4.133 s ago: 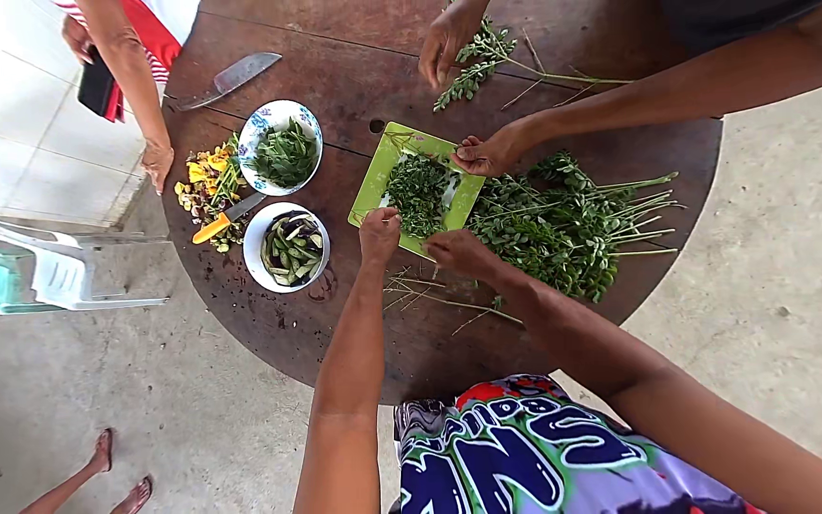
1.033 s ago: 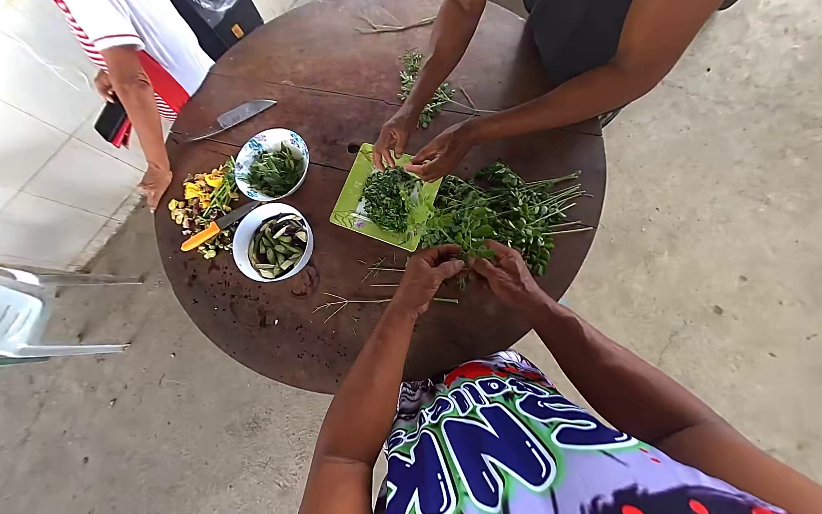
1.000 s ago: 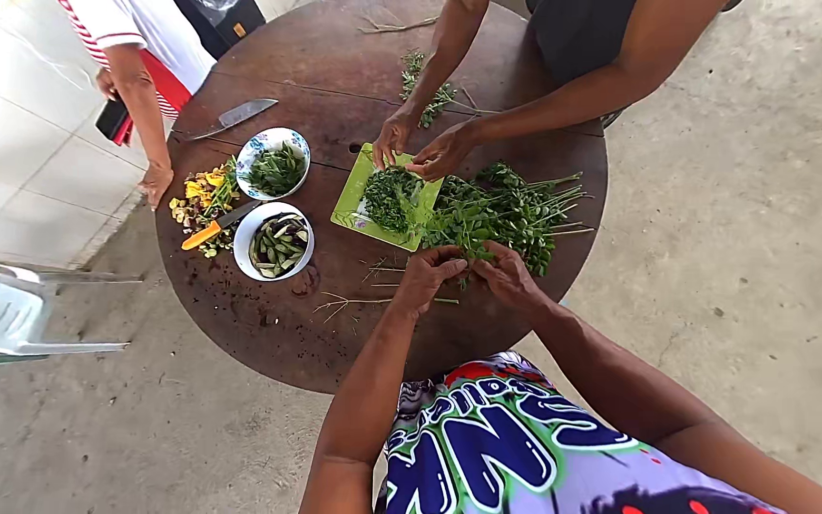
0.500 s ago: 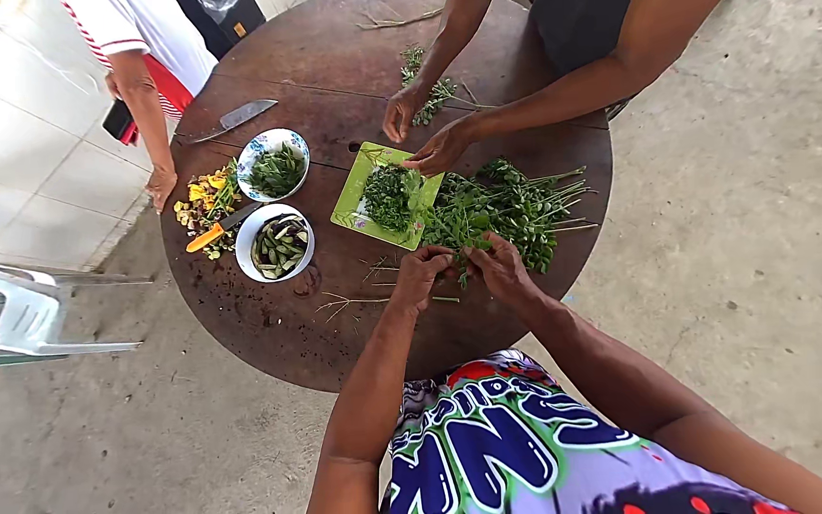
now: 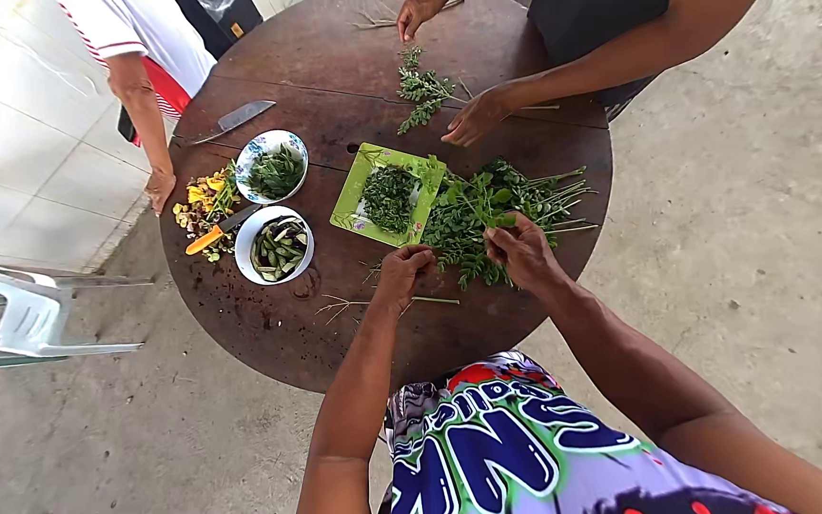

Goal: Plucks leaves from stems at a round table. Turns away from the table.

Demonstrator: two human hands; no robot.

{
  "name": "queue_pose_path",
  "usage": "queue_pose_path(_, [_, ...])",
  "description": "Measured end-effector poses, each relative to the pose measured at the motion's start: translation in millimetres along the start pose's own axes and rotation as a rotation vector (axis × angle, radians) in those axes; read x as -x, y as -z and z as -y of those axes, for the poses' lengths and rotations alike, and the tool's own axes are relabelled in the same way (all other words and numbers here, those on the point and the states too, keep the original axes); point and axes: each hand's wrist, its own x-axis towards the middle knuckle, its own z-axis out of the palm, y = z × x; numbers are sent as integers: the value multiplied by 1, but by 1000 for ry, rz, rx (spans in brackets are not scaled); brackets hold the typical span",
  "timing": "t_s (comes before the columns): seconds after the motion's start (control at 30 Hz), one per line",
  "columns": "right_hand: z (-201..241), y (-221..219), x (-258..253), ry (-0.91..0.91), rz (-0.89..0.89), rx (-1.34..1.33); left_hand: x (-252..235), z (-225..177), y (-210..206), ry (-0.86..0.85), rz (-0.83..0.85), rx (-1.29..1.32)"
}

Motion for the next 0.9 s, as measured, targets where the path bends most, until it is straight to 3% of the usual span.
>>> queue_pose_path(0.13, [0, 0, 1, -45, -17, -106, -49, -29, 13, -166, -155, -247])
queue_pose_path(0.23, [-2, -1, 4, -56, -4, -177, -80, -51, 28, -170, -209, -494])
queue_pose_path(0.4, [5, 9, 3, 7, 23, 13, -54, -67, 19, -347, -284, -490])
queue_pose_path(0.47, [9, 8, 0, 79, 25, 206, -19, -67, 2, -550, -228, -506])
queue_pose_path(0.53, [18, 3, -3, 160, 41, 412, 14, -60, -17, -887, -115, -630])
queue_pose_path(0.63, [25, -6, -9, 270, 57, 580, 24, -43, -39, -1263, -23, -886])
queue_pose_path(0.7, [24, -11, -10, 314, 66, 607, 15, -29, -44, -1299, -80, -1078])
queue_pose_path(0.77, [22, -17, -9, 331, 74, 597, 9, -19, -44, -1231, -128, -1153])
queue_pose_path(0.9, [23, -23, -5, 224, 71, 462, 10, -14, -42, -982, -78, -970])
